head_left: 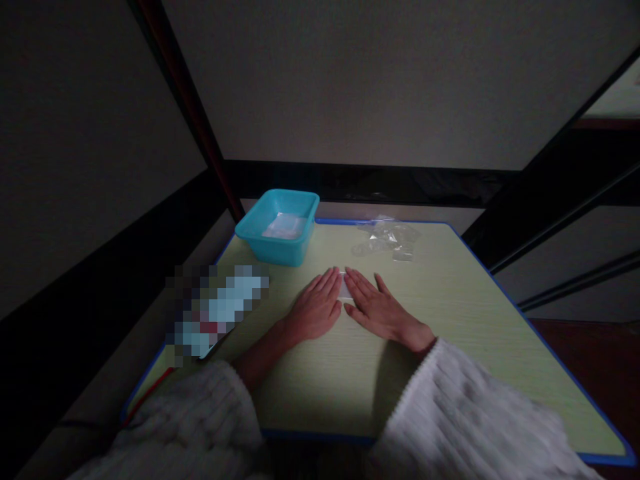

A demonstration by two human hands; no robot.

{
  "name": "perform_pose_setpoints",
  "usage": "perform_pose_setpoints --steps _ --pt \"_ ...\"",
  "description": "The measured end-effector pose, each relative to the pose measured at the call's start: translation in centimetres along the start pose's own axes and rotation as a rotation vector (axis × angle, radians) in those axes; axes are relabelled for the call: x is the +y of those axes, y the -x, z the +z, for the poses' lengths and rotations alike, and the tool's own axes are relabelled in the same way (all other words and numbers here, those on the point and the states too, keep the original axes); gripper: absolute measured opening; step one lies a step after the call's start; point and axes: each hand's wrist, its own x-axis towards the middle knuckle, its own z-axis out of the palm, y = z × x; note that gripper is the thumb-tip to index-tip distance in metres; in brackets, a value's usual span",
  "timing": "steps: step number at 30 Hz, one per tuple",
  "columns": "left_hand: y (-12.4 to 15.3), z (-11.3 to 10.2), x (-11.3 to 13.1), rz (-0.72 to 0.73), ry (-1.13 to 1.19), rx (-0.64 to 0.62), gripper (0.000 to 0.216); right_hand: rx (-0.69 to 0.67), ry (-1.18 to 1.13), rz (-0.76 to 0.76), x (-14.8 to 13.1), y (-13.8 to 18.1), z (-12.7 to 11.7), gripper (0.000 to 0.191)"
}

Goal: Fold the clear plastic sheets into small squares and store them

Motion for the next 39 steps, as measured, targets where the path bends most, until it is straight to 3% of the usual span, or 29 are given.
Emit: perform_pose_setpoints --steps 8,14,19,25,34,39 --pt "-0.2 0.0 -0.8 -0.035 0.256 0.180 0.050 0.113 -0.005 -0.050 0.4 -0.1 0.0 0.061" --pt "-0.3 -0.1 -1.1 -0.091 0.324 0.278 0.049 0.247 0.038 -0.115 0.7 -0.1 -1.0 0.035" --pt "-0.3 0.0 -1.2 -0.134 0.386 0.274 0.051 0.307 0.049 -0.181 0.8 -0.1 -1.4 0.021" --pt "-0.3 0.2 -1.3 -0.145 0.394 0.271 0.052 0.325 0.045 -0.215 0.7 -0.1 -1.4 0.023" --pt "-0.4 0.1 -1.1 -0.166 0.404 0.254 0.051 0.323 0.029 -0.157 0.7 -0.3 -1.2 0.020" --pt "-0.4 -0.4 -0.9 -0.191 0.432 0.256 0.052 0.380 -0.105 -0.128 0.9 -0.4 -0.9 0.022"
